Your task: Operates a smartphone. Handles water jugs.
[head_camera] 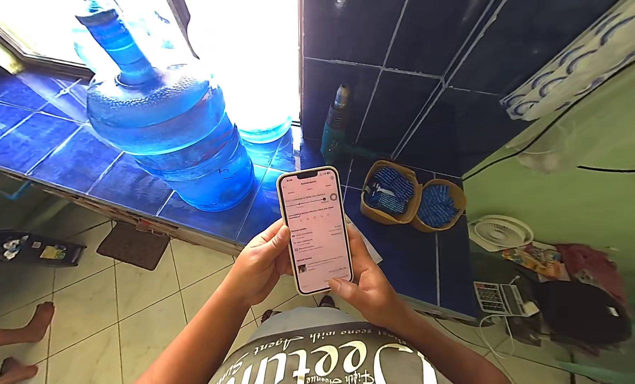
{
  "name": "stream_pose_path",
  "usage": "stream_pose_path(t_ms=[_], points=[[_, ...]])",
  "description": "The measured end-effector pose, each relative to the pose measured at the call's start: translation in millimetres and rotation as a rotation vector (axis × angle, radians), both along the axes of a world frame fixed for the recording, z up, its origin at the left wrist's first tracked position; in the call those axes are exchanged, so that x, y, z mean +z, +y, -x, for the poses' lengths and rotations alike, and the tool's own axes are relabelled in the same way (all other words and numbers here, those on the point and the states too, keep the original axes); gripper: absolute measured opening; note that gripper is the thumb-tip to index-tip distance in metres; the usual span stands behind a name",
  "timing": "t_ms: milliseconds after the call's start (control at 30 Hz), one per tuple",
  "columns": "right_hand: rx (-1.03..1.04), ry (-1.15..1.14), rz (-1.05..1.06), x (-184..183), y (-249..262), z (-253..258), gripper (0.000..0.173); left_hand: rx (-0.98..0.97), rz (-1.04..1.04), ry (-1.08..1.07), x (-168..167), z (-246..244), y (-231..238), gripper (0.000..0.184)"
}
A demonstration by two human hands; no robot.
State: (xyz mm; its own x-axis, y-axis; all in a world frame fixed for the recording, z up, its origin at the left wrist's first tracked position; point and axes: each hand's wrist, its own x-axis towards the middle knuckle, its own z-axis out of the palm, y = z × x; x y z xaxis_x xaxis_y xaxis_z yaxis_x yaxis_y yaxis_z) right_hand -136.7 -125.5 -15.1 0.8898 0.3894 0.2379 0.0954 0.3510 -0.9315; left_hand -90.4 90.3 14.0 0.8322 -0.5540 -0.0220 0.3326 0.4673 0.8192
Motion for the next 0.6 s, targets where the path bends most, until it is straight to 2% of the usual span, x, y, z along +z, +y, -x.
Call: stream_pose_path(t_ms=[600], points=[[0.122, 0.046, 0.056, 12.4, 118.1, 30.8, 0.084, 0.092, 0.045, 0.01, -0.3, 51.6, 123.9, 0.035]])
